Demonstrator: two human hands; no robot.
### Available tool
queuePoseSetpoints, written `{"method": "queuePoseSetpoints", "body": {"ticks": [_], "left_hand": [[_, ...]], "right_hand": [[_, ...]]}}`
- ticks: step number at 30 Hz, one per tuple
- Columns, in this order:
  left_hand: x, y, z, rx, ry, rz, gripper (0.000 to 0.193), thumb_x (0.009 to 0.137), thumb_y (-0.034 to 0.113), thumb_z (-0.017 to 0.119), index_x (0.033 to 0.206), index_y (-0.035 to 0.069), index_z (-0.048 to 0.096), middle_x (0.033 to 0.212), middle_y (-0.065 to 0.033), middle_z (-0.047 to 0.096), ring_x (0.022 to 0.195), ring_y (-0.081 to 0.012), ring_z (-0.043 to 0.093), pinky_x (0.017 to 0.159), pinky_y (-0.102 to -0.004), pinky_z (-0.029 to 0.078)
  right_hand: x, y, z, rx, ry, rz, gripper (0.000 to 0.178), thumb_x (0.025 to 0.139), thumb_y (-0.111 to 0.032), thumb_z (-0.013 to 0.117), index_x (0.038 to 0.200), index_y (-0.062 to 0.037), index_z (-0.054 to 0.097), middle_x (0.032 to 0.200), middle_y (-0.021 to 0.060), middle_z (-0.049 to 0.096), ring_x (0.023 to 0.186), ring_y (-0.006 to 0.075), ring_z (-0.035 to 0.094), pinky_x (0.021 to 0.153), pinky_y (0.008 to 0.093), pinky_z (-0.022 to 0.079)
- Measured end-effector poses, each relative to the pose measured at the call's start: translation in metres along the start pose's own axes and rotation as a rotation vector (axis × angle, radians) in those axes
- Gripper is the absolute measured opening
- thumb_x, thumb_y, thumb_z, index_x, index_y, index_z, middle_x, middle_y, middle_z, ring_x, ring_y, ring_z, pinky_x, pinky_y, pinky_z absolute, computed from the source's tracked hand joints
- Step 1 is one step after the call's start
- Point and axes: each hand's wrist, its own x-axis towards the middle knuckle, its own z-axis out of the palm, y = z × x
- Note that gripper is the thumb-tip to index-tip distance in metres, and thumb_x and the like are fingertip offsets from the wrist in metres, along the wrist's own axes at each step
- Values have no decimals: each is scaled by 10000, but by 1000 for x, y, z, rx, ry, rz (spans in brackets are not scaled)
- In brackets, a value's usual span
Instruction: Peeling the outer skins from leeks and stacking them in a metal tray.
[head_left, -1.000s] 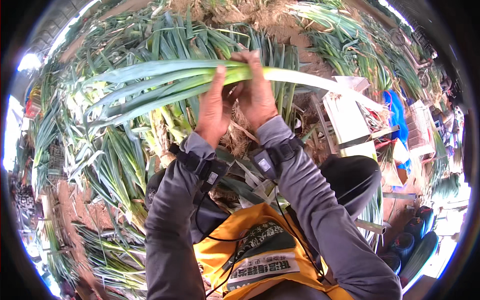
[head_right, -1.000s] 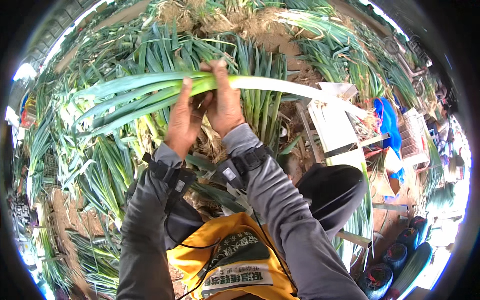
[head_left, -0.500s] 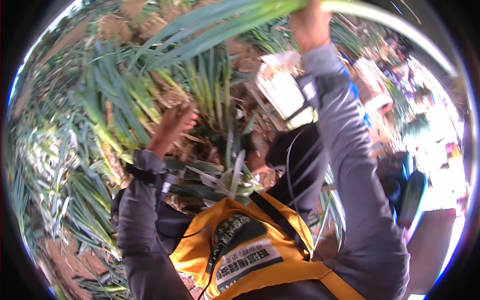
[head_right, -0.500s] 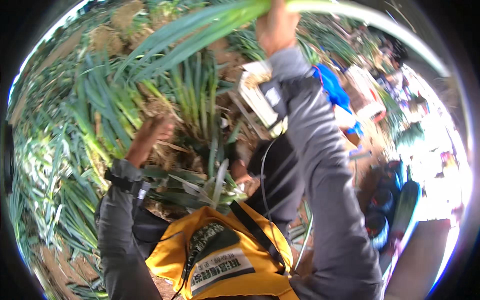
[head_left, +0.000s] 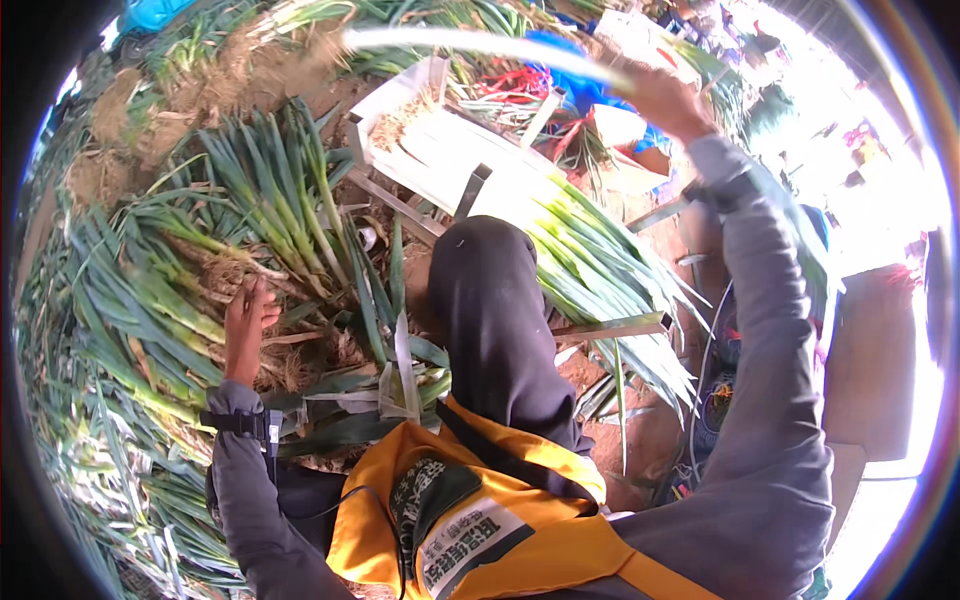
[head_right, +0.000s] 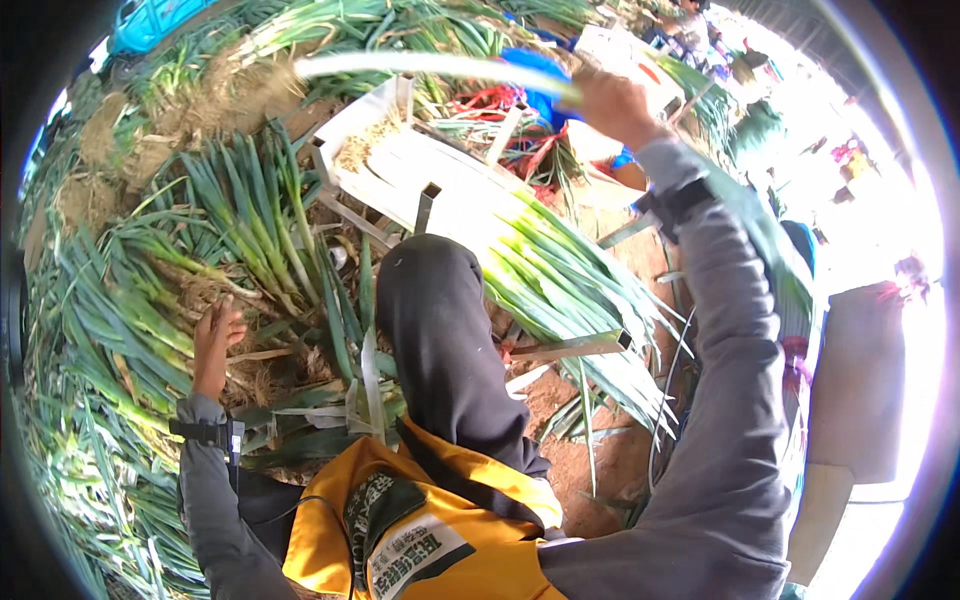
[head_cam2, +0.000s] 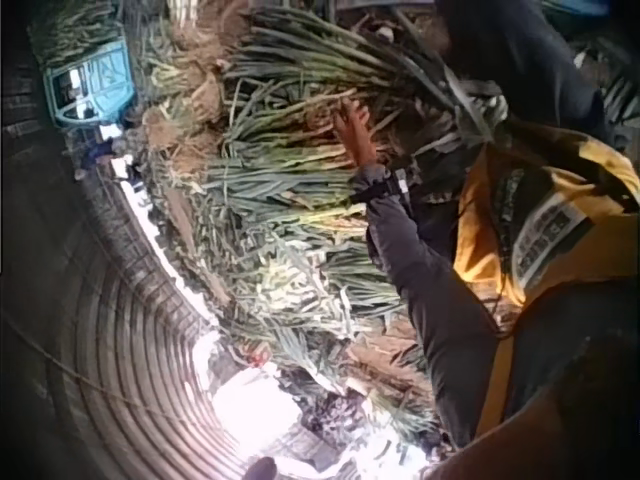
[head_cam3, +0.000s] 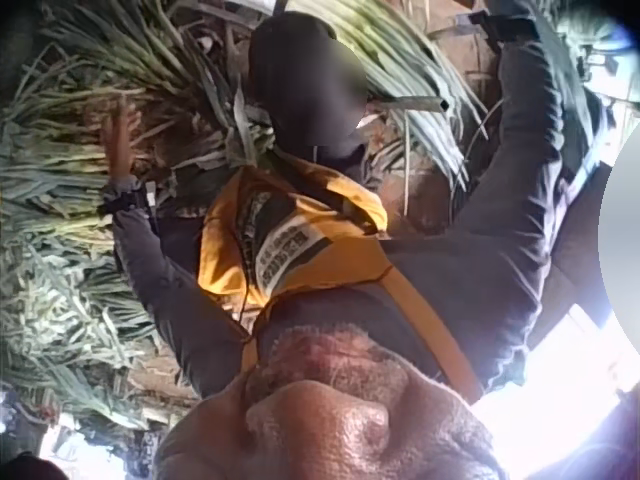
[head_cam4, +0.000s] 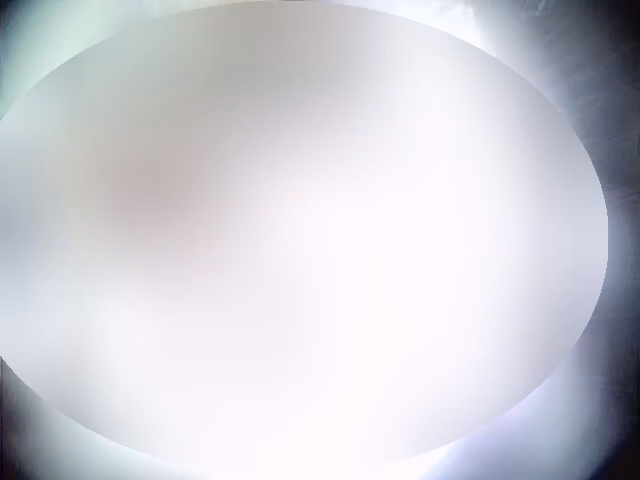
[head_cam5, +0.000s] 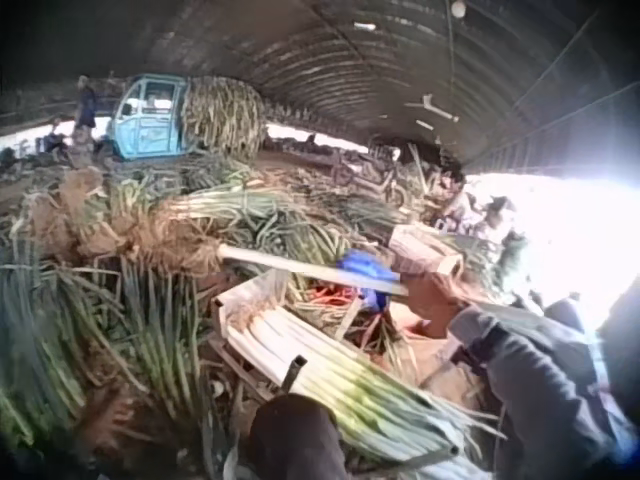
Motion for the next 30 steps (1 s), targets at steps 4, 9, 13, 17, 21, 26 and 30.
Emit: {"method": "queuePoseSetpoints", "body": {"ticks": [4,9,13,17,21,26,30], "left_hand": [[32,-3,31,187,82,118,411,995,333,571,1269,27,599,1021,-16,657,735,-75,578,661,-226,489],[101,34,112,206,-29,208,328,990,257,594,1227,32,618,1021,-12,652,774,-58,567,642,-220,463],[158,55,155,314,-69,537,255,967,164,619,1166,6,640,998,-49,637,863,-103,598,728,-243,487],[223,79,254,462,-177,784,216,912,81,633,1095,-33,642,972,-150,624,894,-280,642,789,-341,501],[276,88,336,597,-270,967,244,906,152,634,1121,37,646,1030,-127,623,944,-322,616,816,-396,503],[330,78,388,724,-202,1109,287,934,187,589,1179,48,643,1132,-110,602,1013,-305,598,889,-397,499],[349,70,398,804,-240,1075,274,940,188,577,1181,77,649,1169,-100,592,1047,-301,589,920,-392,485]], "right_hand": [[-52,-7,133,173,-273,144,472,837,-515,677,1066,-107,617,859,194,675,809,389,674,668,510,502],[-105,52,273,894,14,269,538,883,-518,640,1039,-9,567,778,247,654,729,416,665,647,550,480],[-66,-18,265,582,-323,199,538,898,-504,627,1103,-15,538,766,235,656,708,408,663,615,529,487],[-67,-27,253,641,-240,212,427,910,-399,653,1080,-27,530,783,223,655,712,405,652,612,497,497],[-57,-34,248,633,-320,280,367,897,-360,671,1035,-37,566,909,195,648,854,385,634,703,471,496],[-41,-38,258,648,-318,219,393,888,-341,677,1095,-14,607,952,149,596,923,343,607,801,422,490],[-45,-42,282,692,-301,226,435,870,-333,700,1156,-18,609,960,146,611,917,337,615,807,423,491]]}}
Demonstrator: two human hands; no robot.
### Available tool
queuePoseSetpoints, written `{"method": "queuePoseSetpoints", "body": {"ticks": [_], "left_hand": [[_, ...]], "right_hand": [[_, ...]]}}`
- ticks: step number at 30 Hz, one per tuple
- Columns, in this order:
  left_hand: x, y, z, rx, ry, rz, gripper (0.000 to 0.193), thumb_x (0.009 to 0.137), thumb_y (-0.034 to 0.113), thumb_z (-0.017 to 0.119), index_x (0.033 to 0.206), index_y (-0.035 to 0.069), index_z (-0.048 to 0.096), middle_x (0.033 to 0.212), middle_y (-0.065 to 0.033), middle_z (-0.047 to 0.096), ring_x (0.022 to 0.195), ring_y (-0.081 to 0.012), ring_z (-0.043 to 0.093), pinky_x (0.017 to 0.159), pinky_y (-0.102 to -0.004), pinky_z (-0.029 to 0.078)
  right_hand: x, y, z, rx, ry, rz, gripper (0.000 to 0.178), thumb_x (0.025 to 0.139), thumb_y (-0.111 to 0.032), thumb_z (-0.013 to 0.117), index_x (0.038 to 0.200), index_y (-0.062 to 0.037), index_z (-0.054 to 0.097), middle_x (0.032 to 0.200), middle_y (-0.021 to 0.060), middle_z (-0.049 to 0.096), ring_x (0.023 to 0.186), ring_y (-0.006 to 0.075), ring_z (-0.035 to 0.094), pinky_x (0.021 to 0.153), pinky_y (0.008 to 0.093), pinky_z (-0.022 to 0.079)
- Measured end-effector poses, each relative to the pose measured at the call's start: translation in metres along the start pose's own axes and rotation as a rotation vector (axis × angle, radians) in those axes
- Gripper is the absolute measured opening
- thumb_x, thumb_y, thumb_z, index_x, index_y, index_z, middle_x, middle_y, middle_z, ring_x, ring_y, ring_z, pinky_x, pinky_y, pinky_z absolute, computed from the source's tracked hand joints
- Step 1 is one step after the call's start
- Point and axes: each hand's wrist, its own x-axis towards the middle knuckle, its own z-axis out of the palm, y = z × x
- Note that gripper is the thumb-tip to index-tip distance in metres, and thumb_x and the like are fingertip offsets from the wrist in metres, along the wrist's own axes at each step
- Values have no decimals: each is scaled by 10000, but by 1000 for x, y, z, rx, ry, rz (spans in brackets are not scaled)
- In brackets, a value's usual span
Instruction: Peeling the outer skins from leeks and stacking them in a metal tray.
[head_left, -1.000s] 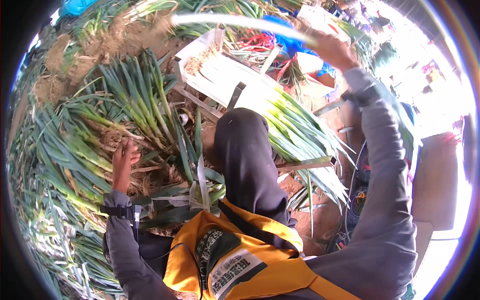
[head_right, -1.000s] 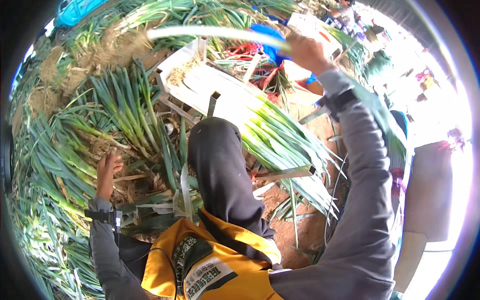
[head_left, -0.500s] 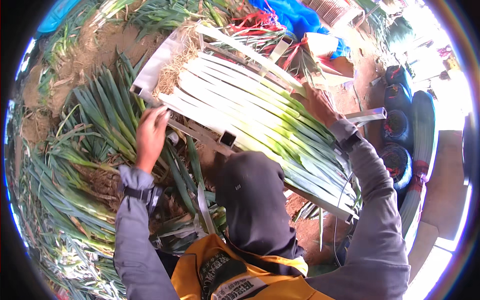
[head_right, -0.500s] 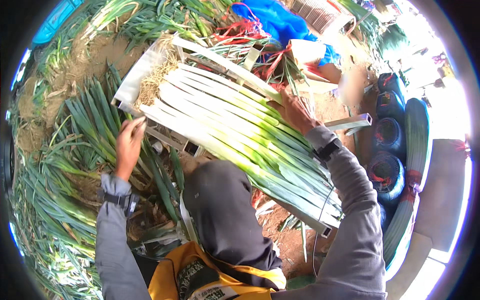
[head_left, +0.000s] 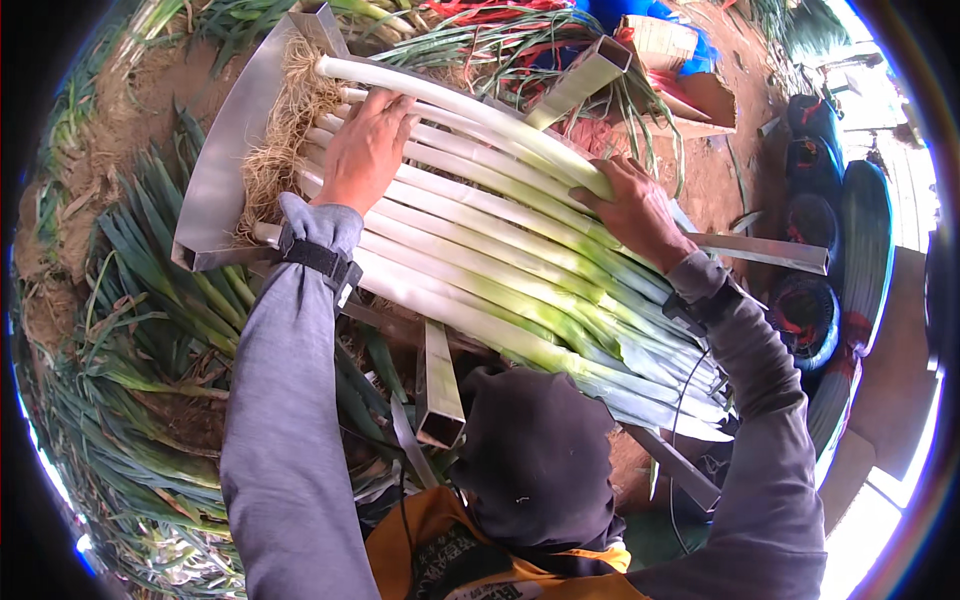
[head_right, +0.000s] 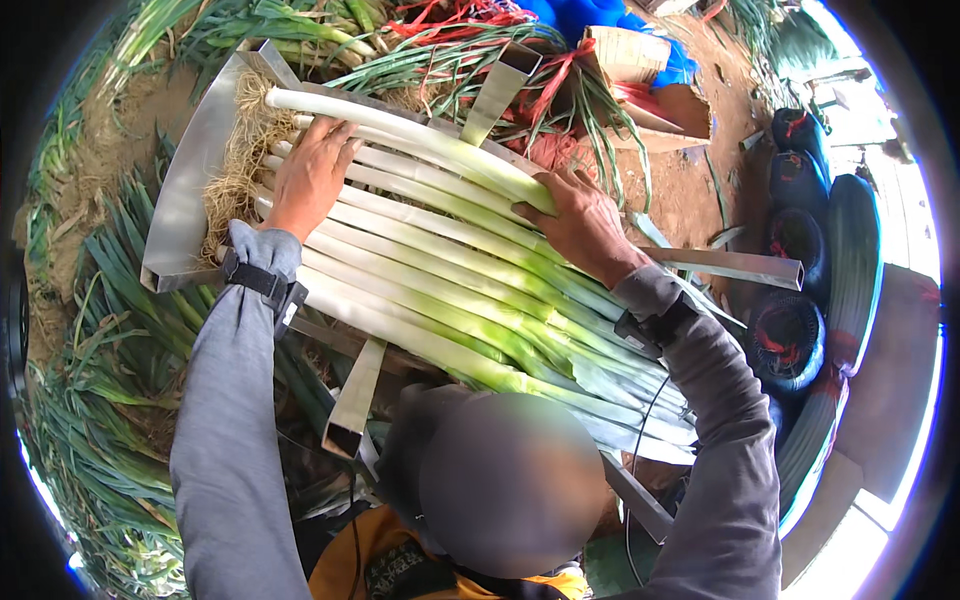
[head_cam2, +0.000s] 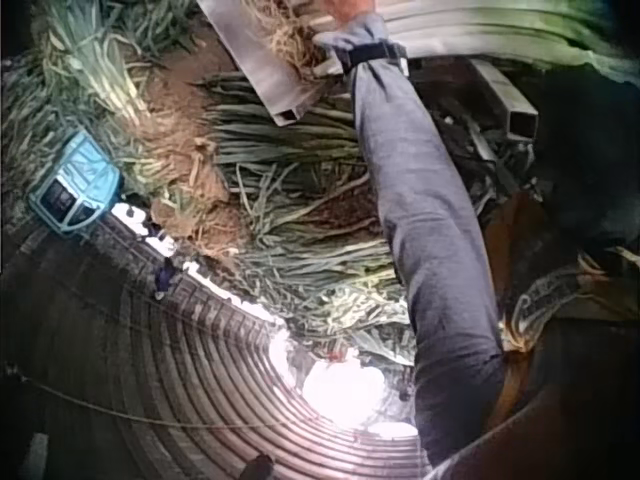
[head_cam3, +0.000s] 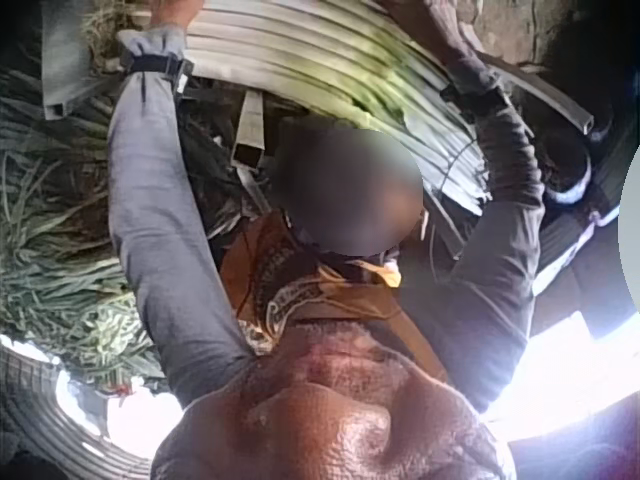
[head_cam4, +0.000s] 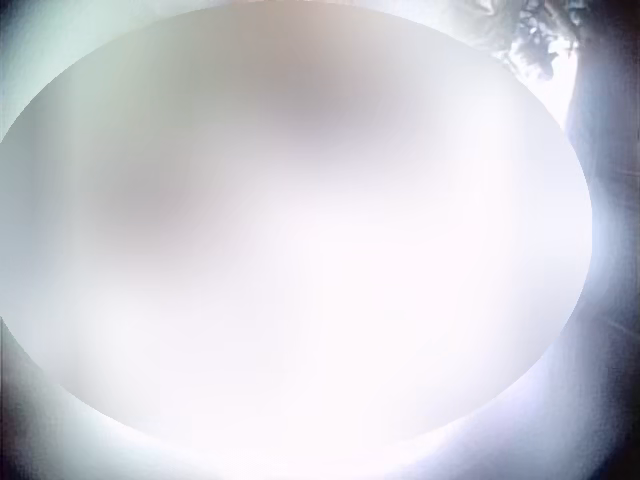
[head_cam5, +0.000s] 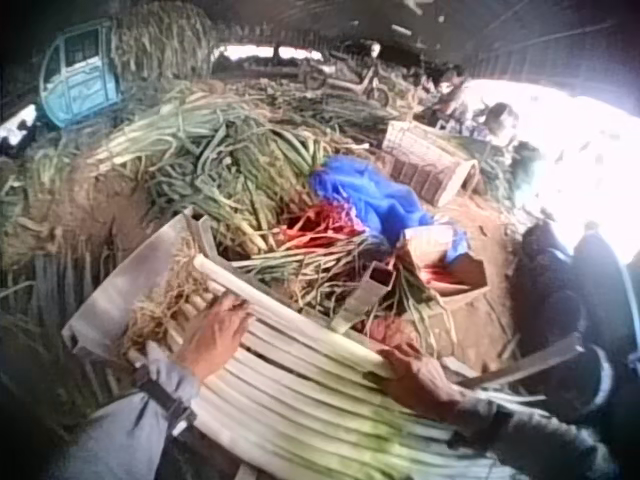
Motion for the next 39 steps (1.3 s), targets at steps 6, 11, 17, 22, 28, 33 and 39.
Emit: {"method": "queuePoseSetpoints", "body": {"ticks": [6,11,17,22,28,33,39], "left_hand": [[-3,-9,11,-1,16,-15,264,944,198,573,1172,89,648,1172,-95,582,1029,-320,578,905,-413,482],[-4,-12,12,60,19,30,245,944,194,570,1158,90,633,1173,-96,568,1012,-337,577,892,-429,485],[-13,-3,5,43,-23,36,228,946,184,562,1143,82,612,1150,-108,546,1007,-350,574,889,-441,492],[-13,1,0,80,-35,2,225,943,189,565,1131,68,591,1120,-122,530,1009,-351,561,876,-444,492],[-16,6,-3,81,-23,-25,200,949,178,566,1129,99,604,1092,-86,541,1013,-316,557,862,-421,496],[-16,9,-1,47,-8,-53,200,951,179,565,1126,89,600,1086,-83,543,1015,-314,557,871,-411,490],[-16,4,1,53,26,18,202,961,184,560,1114,65,617,1109,-84,558,1022,-312,558,858,-414,485]], "right_hand": [[7,-2,-1,158,5,30,430,852,-369,720,1117,-43,625,942,171,679,888,334,662,773,425,514],[14,0,-4,147,-106,45,432,849,-388,722,1079,-34,630,939,183,681,870,340,671,755,430,516],[5,6,4,123,-83,-53,448,853,-421,706,1063,-32,630,926,179,660,890,360,657,756,448,497],[12,-4,-3,200,-113,24,520,873,-399,685,1270,-93,549,1082,186,659,1000,368,636,818,435,511],[-1,-15,3,-113,63,-131,494,901,-358,650,1314,-113,533,943,121,629,899,307,628,706,410,523],[-5,-22,6,-274,31,-51,516,894,-350,655,1324,-94,530,930,121,619,872,296,624,694,407,513],[12,-25,32,-295,163,-121,503,896,-292,659,1332,-91,511,1099,131,640,961,310,644,784,402,531]]}}
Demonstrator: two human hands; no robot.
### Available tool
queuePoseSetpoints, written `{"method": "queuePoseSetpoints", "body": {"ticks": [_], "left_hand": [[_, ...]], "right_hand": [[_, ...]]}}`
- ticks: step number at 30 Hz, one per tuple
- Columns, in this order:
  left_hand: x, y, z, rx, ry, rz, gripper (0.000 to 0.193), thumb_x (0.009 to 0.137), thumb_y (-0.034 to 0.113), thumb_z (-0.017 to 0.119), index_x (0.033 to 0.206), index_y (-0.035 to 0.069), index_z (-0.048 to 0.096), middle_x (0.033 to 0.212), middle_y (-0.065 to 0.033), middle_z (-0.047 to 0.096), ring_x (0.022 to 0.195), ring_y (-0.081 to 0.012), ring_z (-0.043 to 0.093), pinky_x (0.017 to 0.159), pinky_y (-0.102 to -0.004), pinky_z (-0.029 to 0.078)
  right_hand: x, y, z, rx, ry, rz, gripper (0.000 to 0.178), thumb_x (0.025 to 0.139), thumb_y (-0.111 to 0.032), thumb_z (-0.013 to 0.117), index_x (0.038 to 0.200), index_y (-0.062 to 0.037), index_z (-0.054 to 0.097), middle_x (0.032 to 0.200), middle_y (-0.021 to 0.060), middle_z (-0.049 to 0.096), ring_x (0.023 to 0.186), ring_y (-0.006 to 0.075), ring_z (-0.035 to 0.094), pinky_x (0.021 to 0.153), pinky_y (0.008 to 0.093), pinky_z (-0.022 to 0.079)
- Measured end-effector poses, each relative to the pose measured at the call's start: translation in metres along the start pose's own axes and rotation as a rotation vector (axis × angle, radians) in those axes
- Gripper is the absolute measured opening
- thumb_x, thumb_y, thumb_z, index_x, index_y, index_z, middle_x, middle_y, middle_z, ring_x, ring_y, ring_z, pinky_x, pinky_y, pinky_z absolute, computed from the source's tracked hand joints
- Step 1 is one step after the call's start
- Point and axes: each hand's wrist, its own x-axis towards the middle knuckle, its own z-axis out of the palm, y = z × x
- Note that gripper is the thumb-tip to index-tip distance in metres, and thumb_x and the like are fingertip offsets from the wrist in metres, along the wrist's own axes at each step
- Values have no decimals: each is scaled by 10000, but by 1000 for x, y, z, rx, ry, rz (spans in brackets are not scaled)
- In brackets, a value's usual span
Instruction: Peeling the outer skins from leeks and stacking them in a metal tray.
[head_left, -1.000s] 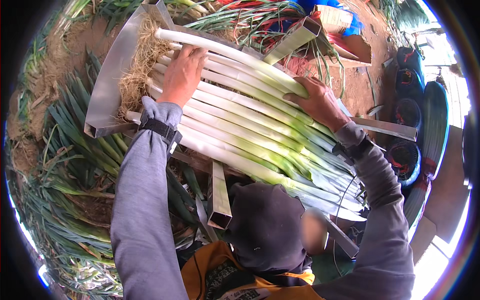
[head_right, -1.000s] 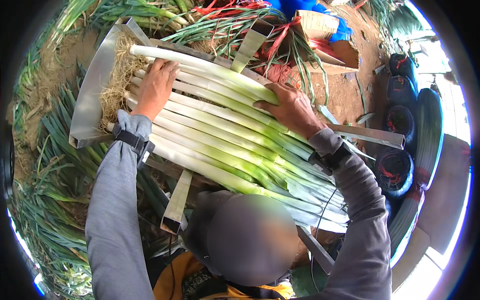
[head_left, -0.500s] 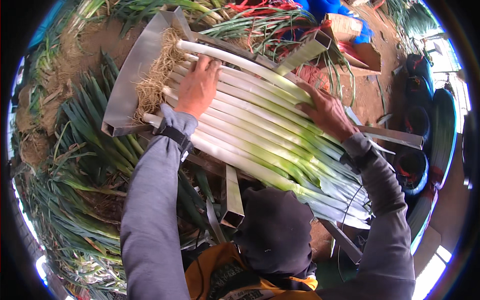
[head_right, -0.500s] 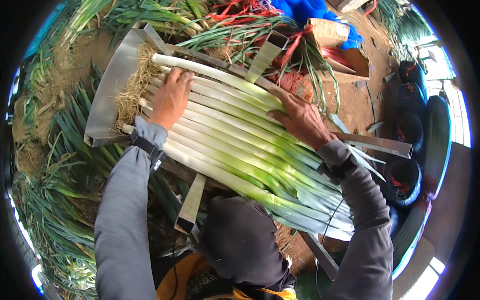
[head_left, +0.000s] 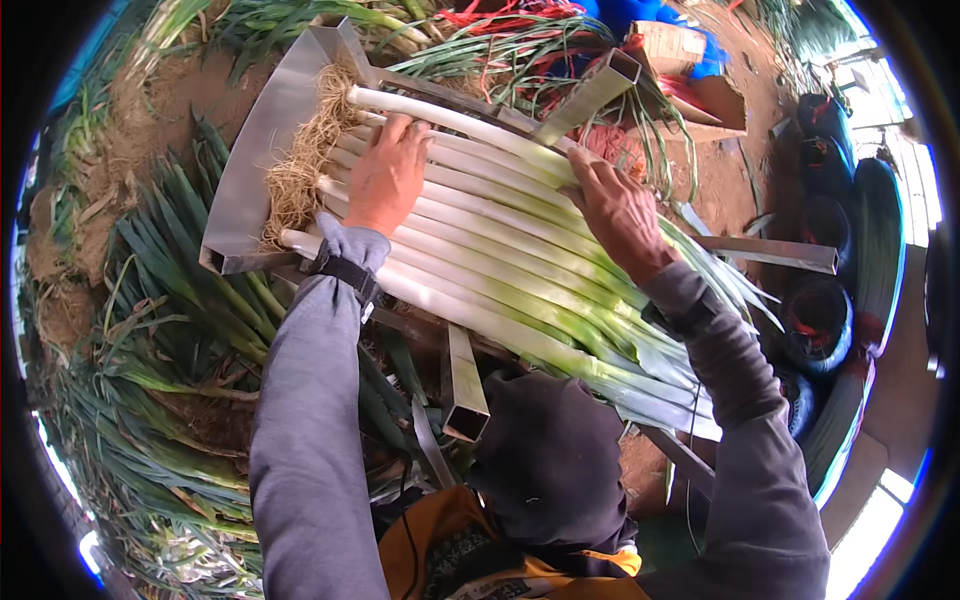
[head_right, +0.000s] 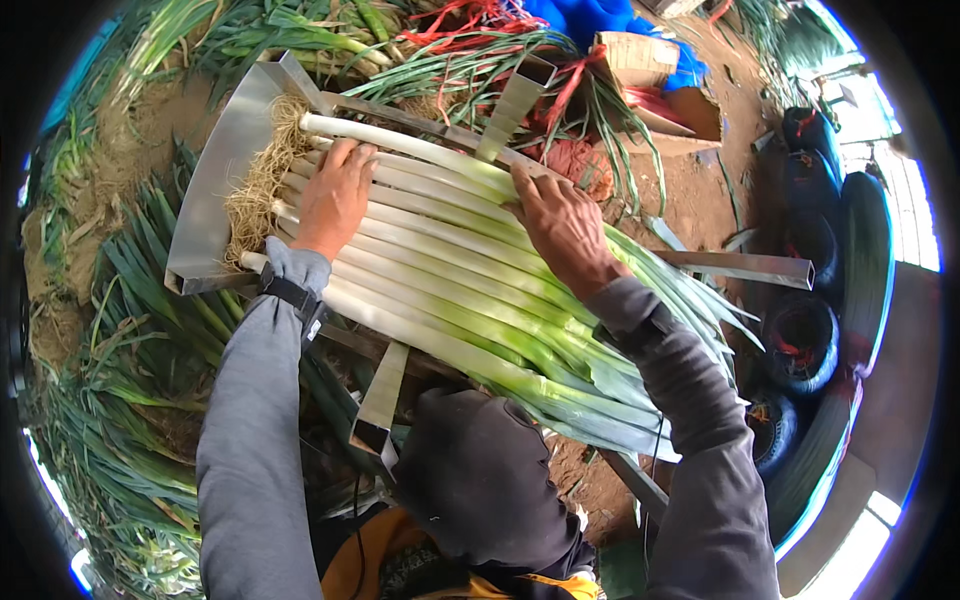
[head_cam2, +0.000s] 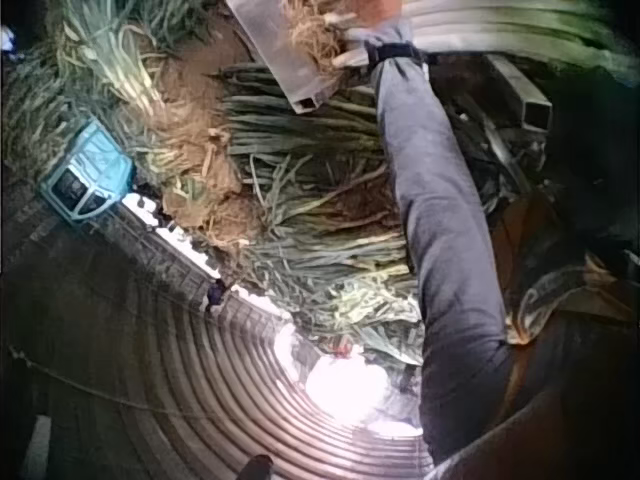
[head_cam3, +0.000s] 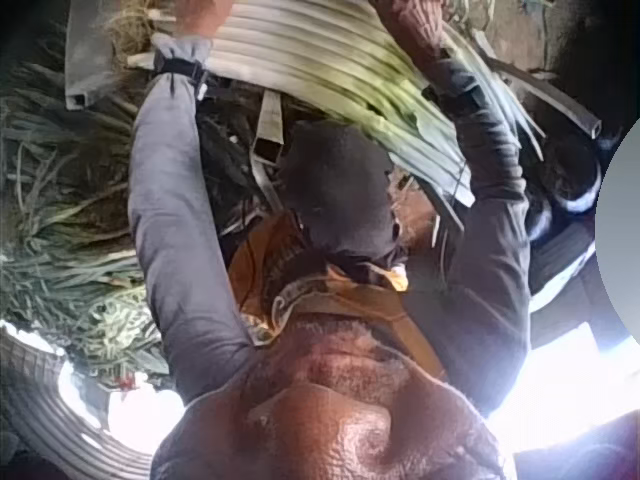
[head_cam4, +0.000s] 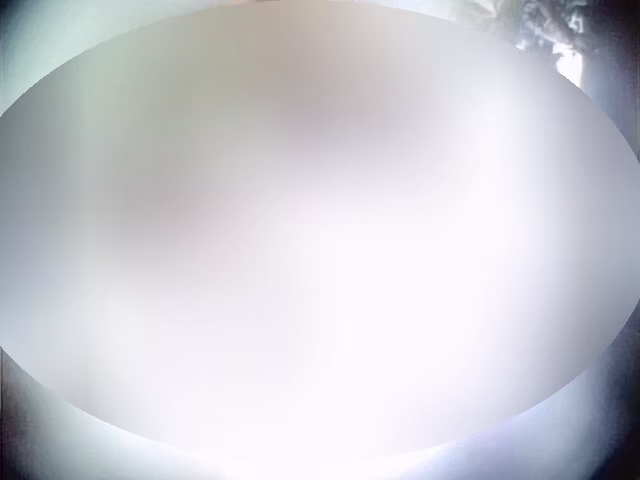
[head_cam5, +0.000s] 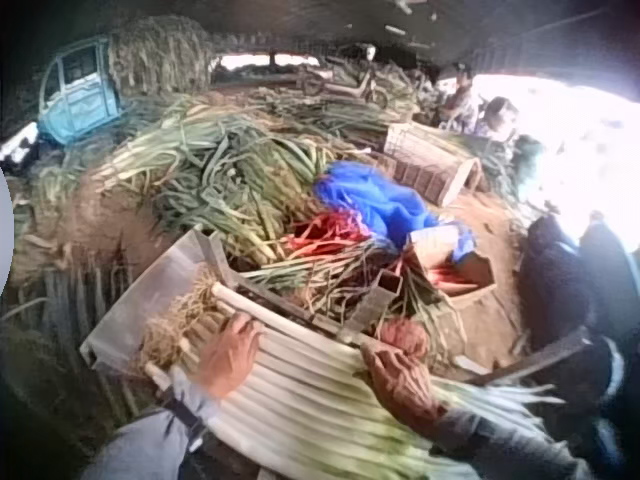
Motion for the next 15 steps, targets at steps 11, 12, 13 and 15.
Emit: {"method": "queuePoseSetpoints", "body": {"ticks": [11,12,13,15], "left_hand": [[-4,5,-3,-5,-11,-46,198,944,189,558,1086,58,601,1074,-91,546,993,-324,561,855,-417,495],[-5,5,-3,7,-16,-37,198,955,198,554,1096,67,599,1086,-82,544,998,-314,561,843,-412,500],[-3,4,-4,20,-18,-26,199,966,208,549,1107,76,597,1097,-73,543,1004,-304,561,830,-407,504],[-6,3,-5,5,-15,-37,191,965,205,550,1098,75,595,1094,-74,543,1004,-305,562,827,-409,505]], "right_hand": [[-1,-14,9,-28,18,74,396,940,-313,593,1241,-67,520,900,127,610,819,323,640,671,455,511],[-2,-15,9,-24,21,70,396,940,-313,593,1241,-67,520,900,127,610,819,323,640,671,455,511],[-1,-14,9,-25,40,50,395,941,-312,592,1241,-66,518,901,130,610,819,325,640,671,456,511],[-1,-16,10,-18,48,18,402,943,-318,586,1247,-64,515,911,138,610,819,330,639,666,460,510]]}}
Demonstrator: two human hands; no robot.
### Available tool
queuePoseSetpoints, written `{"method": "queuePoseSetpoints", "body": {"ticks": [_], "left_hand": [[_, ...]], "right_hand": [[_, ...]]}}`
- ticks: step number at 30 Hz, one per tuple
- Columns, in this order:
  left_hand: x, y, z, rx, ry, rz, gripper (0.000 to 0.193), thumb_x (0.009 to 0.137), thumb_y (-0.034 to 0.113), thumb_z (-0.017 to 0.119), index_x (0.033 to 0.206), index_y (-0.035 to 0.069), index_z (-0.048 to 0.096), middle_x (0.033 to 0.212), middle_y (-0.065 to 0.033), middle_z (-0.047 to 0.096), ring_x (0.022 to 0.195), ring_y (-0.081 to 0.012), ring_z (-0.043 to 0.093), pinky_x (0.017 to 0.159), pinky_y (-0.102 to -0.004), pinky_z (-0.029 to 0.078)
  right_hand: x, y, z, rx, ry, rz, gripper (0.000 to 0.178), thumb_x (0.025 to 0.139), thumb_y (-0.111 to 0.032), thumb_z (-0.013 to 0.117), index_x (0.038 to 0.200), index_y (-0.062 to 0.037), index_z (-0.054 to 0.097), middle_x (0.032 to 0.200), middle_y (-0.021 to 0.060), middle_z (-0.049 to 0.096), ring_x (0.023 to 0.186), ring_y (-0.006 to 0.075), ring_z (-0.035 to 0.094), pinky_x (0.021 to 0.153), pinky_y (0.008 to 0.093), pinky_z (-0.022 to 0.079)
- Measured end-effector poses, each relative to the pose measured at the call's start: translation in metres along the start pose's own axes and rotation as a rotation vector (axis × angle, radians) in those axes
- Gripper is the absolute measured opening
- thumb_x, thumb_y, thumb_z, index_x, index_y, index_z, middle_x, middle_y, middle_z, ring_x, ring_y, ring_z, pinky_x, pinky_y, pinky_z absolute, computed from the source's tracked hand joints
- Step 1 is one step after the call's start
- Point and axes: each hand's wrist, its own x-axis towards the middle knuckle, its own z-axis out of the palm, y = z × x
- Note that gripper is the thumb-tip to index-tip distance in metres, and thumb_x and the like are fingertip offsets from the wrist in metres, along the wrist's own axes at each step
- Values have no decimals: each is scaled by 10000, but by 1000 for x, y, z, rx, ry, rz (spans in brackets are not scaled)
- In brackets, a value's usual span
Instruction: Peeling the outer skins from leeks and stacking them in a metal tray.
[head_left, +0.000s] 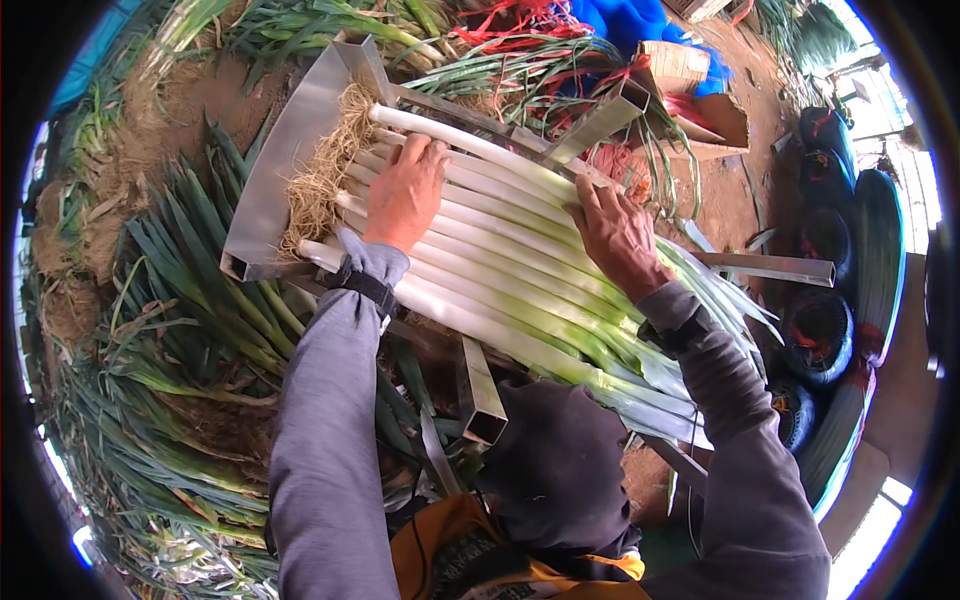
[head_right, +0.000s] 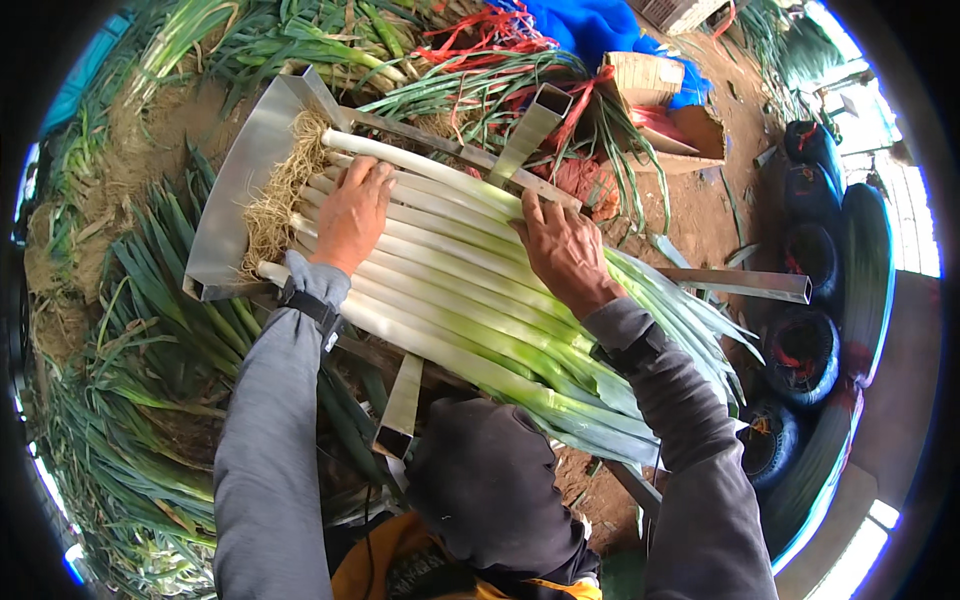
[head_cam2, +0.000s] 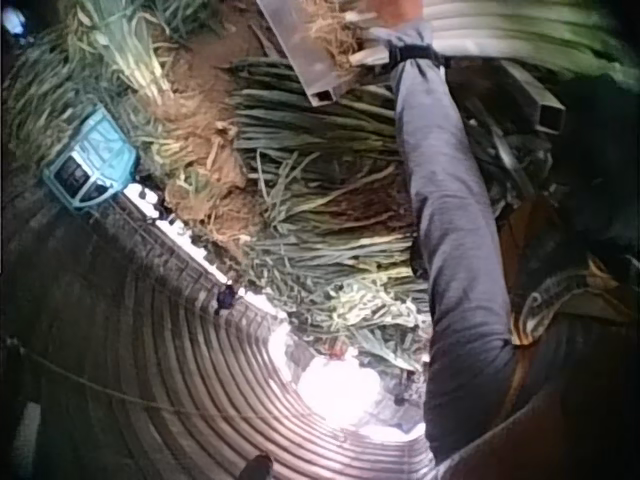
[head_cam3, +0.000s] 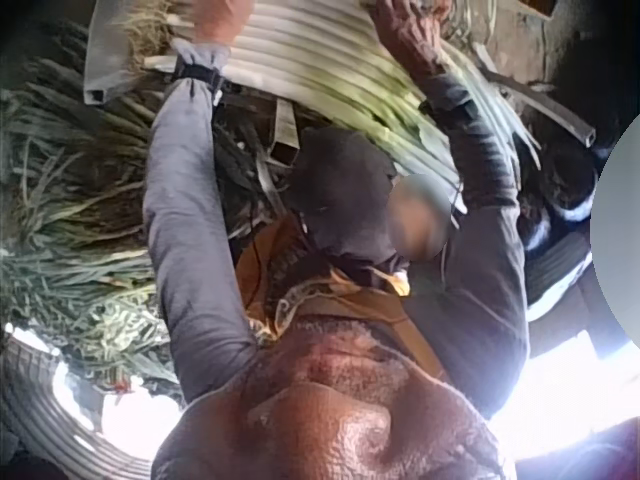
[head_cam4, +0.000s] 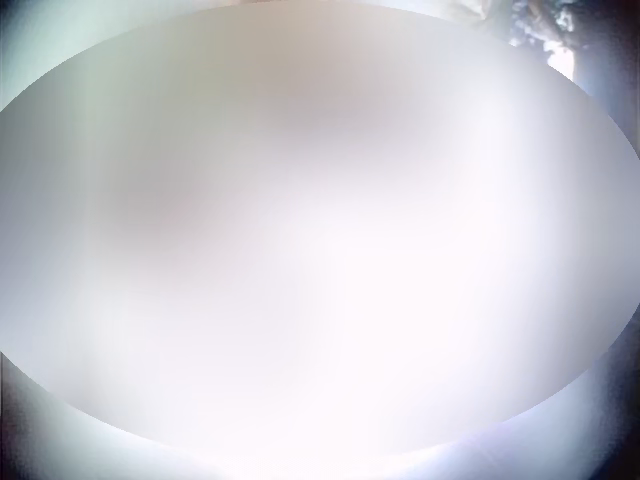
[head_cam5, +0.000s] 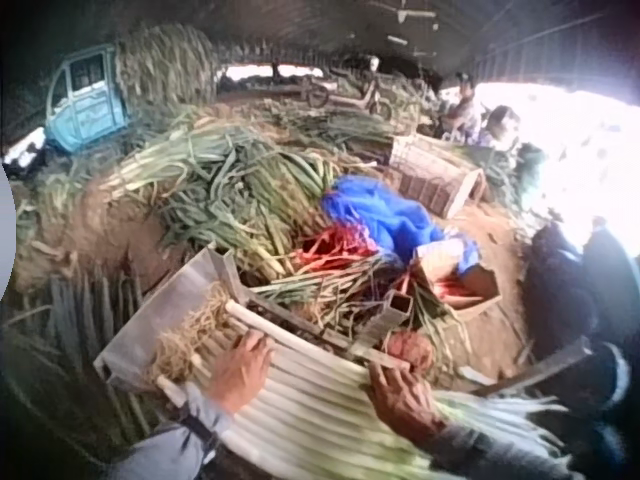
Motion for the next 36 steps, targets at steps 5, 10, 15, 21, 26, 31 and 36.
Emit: {"method": "queuePoseSetpoints", "body": {"ticks": [5,10,15,21,26,31,36], "left_hand": [[3,4,2,-30,12,10,198,941,191,561,1090,65,590,1092,-83,548,988,-322,562,826,-415,510],[4,-4,0,-25,-6,-19,202,962,216,556,1097,74,607,1107,-76,550,1012,-313,560,860,-412,489],[4,2,3,-30,4,-3,225,963,224,554,1113,68,616,1106,-74,550,1010,-304,561,867,-409,485],[1,1,-1,-41,-23,-38,204,952,215,568,1101,83,616,1092,-74,546,1001,-309,562,859,-410,489],[-1,3,1,-37,-12,-22,208,925,180,587,1102,73,606,1097,-75,546,987,-319,562,843,-411,502],[2,4,7,-66,-34,-23,309,930,175,590,1223,87,544,1104,-99,543,1005,-337,558,858,-432,491],[1,-4,4,-81,-68,-113,402,942,191,568,1316,68,489,1161,-154,543,1040,-345,553,880,-440,486]], "right_hand": [[1,2,-7,-6,-64,60,433,943,-330,587,1266,-50,517,925,143,620,820,335,642,661,459,509],[14,-2,-4,78,48,13,447,935,-352,593,1259,-52,525,924,142,624,821,344,637,667,466,502],[21,4,18,78,46,10,408,939,-338,580,1232,-56,539,915,142,623,823,343,638,680,478,495],[24,-4,14,103,15,62,273,929,-298,615,1051,-59,565,858,160,618,767,368,634,650,468,510],[32,8,7,226,-137,38,280,963,-319,568,939,-42,544,829,184,607,752,396,612,605,493,466],[34,21,7,266,-208,14,294,977,-324,549,906,-40,525,809,179,596,756,402,602,608,503,460],[54,56,55,347,-431,-126,237,995,-275,476,956,-61,571,869,147,623,795,332,609,698,456,477]]}}
